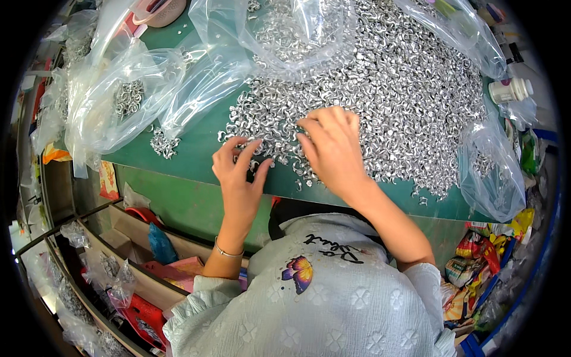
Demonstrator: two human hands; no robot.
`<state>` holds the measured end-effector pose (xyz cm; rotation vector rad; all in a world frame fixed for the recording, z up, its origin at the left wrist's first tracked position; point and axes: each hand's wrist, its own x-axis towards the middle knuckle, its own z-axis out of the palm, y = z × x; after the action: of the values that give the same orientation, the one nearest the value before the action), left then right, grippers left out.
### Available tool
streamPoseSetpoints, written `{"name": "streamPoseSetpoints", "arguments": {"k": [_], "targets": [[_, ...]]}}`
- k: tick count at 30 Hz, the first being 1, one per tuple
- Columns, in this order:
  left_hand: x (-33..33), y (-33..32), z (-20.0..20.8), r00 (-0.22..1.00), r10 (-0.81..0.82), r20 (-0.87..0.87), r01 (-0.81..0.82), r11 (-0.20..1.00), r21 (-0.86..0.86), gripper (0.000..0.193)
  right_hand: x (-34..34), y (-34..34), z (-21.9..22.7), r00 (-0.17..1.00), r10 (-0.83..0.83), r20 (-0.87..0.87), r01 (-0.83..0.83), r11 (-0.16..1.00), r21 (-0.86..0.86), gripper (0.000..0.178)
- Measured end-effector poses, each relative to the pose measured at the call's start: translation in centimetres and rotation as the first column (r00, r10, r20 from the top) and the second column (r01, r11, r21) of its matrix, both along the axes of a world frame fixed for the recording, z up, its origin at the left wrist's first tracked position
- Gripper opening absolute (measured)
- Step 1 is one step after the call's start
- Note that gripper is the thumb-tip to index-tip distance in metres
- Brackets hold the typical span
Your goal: The person sorts small metal eyelets from a large pile on a table into plastic bags and a pink container by hand.
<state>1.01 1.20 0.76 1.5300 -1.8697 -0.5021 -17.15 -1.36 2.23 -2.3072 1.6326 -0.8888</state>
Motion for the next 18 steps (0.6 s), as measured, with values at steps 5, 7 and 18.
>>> {"name": "streamPoseSetpoints", "arguments": {"k": [5,7,18], "targets": [[-0.8,-0.3,-0.6,0.993,-0.049,0.108,0.052,0.998,-0.024,0.03,1.0,-1.2,-1.4,0.999,0.036,-0.039,-0.036,0.999,0.009,0.013],[-0.3,-0.3,-0.6,0.998,-0.043,0.05,0.043,0.999,0.001,0.03,0.4,-1.3,-0.8,0.999,0.022,0.05,-0.022,1.0,-0.013,0.011],[0.4,-2.3,-0.9,0.995,-0.016,0.097,0.019,0.999,-0.03,0.026,1.3,-1.2,-1.2,0.984,0.039,-0.174,-0.031,0.998,0.048,0.014]]}}
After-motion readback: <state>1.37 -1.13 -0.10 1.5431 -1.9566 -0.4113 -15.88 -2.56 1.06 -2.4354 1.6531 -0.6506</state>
